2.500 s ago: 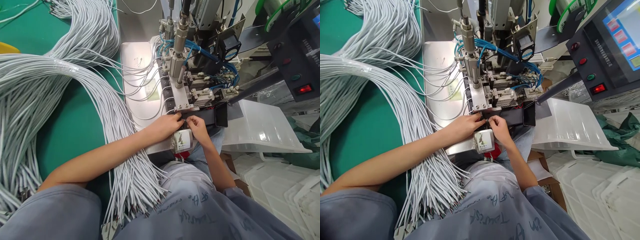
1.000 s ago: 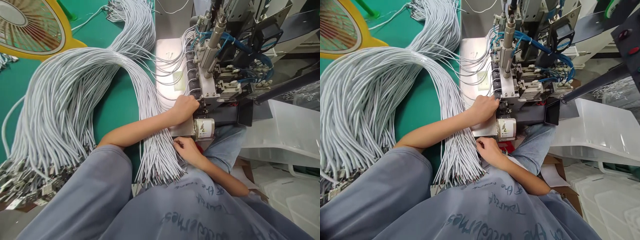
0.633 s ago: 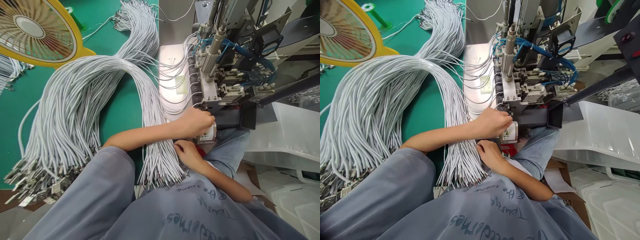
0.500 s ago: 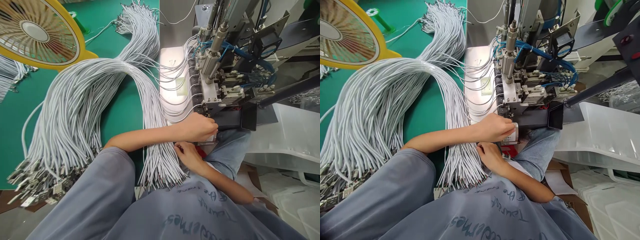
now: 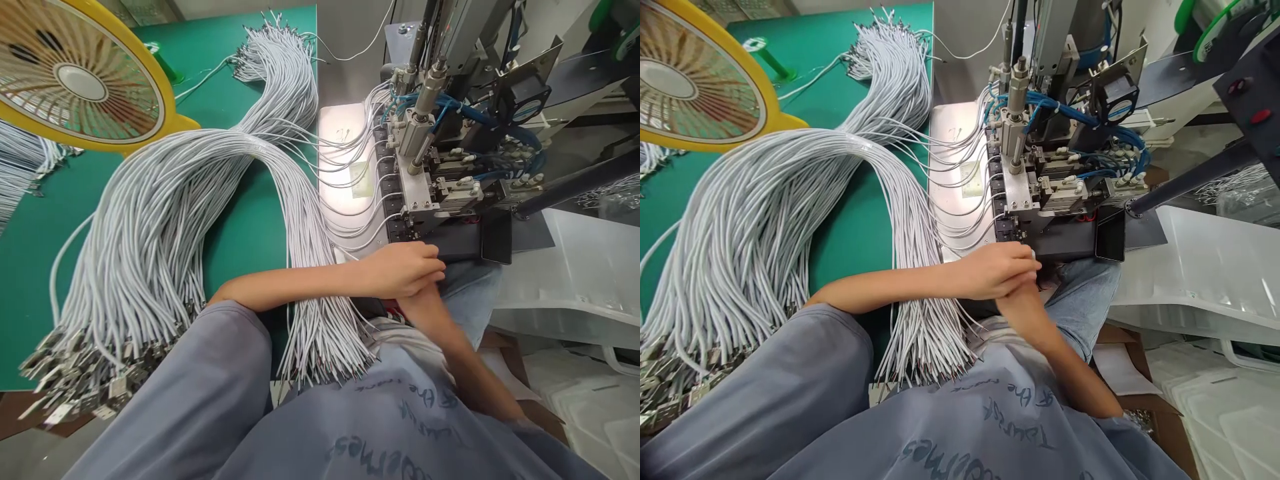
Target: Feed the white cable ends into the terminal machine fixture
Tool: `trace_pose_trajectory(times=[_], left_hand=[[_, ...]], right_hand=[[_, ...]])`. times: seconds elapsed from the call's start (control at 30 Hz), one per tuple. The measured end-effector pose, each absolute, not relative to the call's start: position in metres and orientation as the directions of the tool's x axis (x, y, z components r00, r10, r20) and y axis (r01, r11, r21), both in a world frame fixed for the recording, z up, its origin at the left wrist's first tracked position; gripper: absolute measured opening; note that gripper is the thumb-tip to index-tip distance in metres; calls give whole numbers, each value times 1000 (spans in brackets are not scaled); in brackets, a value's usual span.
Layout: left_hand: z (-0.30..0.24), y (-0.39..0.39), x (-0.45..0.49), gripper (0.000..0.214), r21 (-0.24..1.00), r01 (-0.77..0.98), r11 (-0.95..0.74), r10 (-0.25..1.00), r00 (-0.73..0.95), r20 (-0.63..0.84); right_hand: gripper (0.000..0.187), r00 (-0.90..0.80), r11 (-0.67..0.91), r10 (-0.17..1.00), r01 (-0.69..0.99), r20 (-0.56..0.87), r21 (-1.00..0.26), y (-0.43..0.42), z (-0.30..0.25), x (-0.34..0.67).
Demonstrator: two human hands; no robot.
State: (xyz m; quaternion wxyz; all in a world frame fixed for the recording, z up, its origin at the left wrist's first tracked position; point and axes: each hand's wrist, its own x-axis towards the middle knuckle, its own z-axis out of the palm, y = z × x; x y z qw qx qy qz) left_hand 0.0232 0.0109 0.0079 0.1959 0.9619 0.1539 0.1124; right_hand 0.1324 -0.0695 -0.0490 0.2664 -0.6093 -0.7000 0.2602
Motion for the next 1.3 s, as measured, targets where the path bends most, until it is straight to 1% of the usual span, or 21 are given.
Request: trace_pose_trajectory(times=[0.03,0.07,0.13,0.2,0.27,0.3,0.37,0.47,0.53,0.6,0.63,0.7,0.8,0.87,0.93,1.0,1.07,1.13,1.2,1.3], left_hand=[[7,13,23,35,405,286,-869,373,915,155],[7,15,23,34,388,321,-864,402,904,147],[6,18,22,30,339,399,-852,455,885,100],[6,21,20,24,311,468,-827,499,866,25],[6,26,18,22,335,485,-808,511,860,-12],[6,29,17,21,362,470,-805,505,863,3],[4,35,17,19,421,419,-804,494,866,82],[2,42,18,19,495,359,-791,510,834,210],[1,45,18,20,547,321,-773,534,795,288],[0,45,18,20,589,276,-760,552,753,359],[-1,45,18,19,604,254,-755,559,732,391],[-4,45,19,18,628,214,-748,570,692,442],[-10,46,20,17,665,159,-730,587,645,490],[-12,47,21,15,691,147,-708,608,624,491],[-13,48,21,15,722,151,-675,630,629,456],[-14,49,21,17,745,157,-648,629,663,407],[-14,49,20,19,743,173,-646,606,709,362],[-14,49,19,21,717,202,-667,582,741,333],[-14,49,19,22,690,229,-687,571,757,318],[-15,48,19,24,681,232,-695,570,755,325]], right_hand=[[21,-99,85,995,707,20,-702,-64,-43,143],[20,-78,13,996,674,-54,-739,-59,-38,154],[20,-42,-82,991,566,-127,-820,-51,-29,170],[19,-9,-129,989,438,-147,-890,-44,-25,179],[17,31,-142,990,331,-140,-933,-39,-24,183],[16,58,-139,990,288,-128,-947,-36,-25,184],[12,127,-115,988,205,-90,-972,-31,-25,184],[12,230,-49,972,5,-46,-999,-25,-26,181],[16,267,-12,962,-150,-52,-989,-22,-27,177],[17,295,21,954,-233,-50,-972,-20,-27,171],[16,320,43,947,-232,-35,-972,-19,-28,168],[13,388,102,921,-155,34,-983,-19,-28,161],[9,481,168,858,67,180,-983,-20,-27,153],[11,499,169,835,173,234,-970,-22,-24,153],[12,435,147,875,177,211,-973,-21,-20,160],[12,281,106,949,133,140,-985,-19,-15,174],[11,117,57,990,129,72,-990,-14,-10,188],[11,27,16,999,178,21,-984,-11,-6,198],[12,22,-14,1000,224,-9,-974,-9,-4,202],[13,129,-19,992,233,12,-972,-9,-8,195]])
